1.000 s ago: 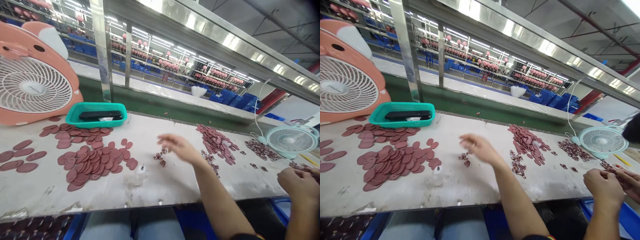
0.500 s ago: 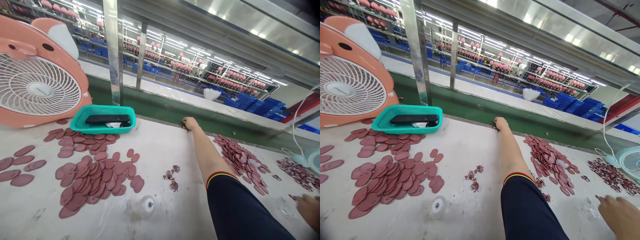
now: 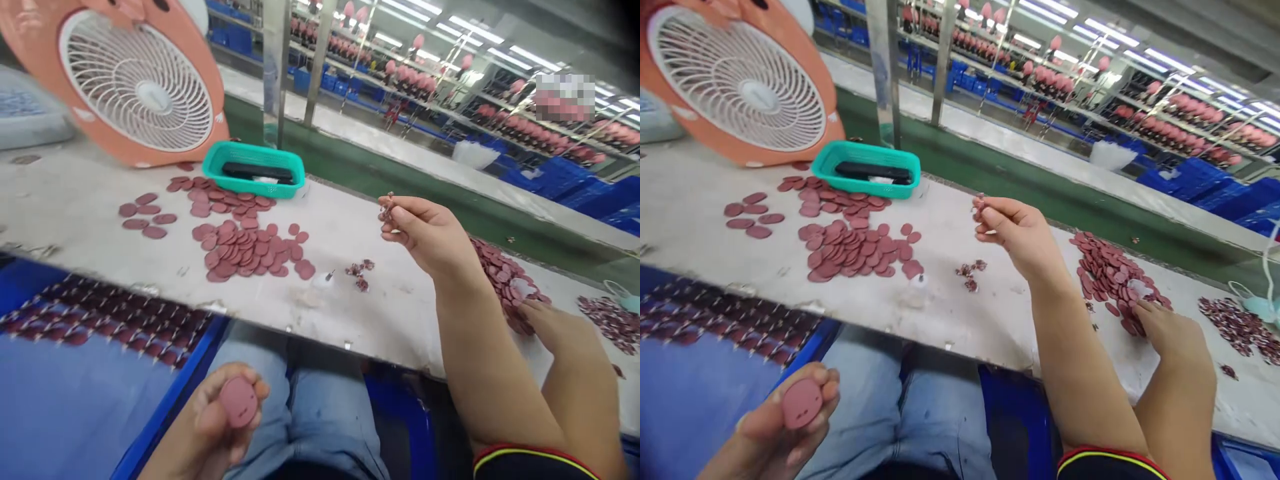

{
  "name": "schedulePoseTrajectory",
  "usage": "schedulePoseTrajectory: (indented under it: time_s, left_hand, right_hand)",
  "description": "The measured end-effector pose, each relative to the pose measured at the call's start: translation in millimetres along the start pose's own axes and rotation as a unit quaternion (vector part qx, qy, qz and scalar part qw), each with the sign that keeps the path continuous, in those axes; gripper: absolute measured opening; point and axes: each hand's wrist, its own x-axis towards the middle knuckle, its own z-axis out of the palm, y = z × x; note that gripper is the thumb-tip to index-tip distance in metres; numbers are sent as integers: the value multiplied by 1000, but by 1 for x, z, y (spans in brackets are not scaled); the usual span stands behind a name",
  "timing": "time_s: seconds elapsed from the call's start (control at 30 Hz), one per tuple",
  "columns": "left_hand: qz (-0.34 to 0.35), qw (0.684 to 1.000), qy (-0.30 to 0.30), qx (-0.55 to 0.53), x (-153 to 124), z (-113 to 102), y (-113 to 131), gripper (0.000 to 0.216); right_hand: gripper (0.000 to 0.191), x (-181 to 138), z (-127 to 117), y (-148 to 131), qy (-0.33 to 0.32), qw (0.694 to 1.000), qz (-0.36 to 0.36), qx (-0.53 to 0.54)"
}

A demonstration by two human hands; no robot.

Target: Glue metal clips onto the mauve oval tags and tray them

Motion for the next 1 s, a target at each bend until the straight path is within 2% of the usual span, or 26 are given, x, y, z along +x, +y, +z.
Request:
schedulePoseTrajectory:
  time_s: [0.07,0.13,0.2,0.27,0.4,0.57,0.67,0.83,1.0]
  left_hand:
    - [2,1000,-21,-12,-10,8,0,47]
    - [-1,999,-30,-19,-17,7,0,48]
    - [-7,999,-29,-16,-23,2,1,50]
    - [-15,999,-30,-10,-28,-1,3,50]
    - [-34,997,-62,-2,-28,-7,5,47]
    - [-41,993,-111,-4,-21,-17,-4,42]
    - [-49,994,-103,-2,-19,-18,-5,41]
    - [-64,996,-57,6,-23,-9,0,44]
    - [-68,995,-73,13,-21,-13,-1,45]
  right_hand:
    - [27,-42,29,-19,-104,989,-33,100]
    - [18,-81,57,-32,-195,969,-31,149]
    - [11,-113,81,-39,-253,955,-20,155]
    - [12,-135,98,-40,-291,947,-37,131]
    - [14,-154,112,-35,-308,939,-108,105]
    - [16,-157,111,-33,-324,934,-123,86]
    - [18,-158,110,-34,-327,931,-149,65]
    - [17,-156,110,-34,-326,927,-179,57]
    - [19,-156,107,-32,-344,919,-188,43]
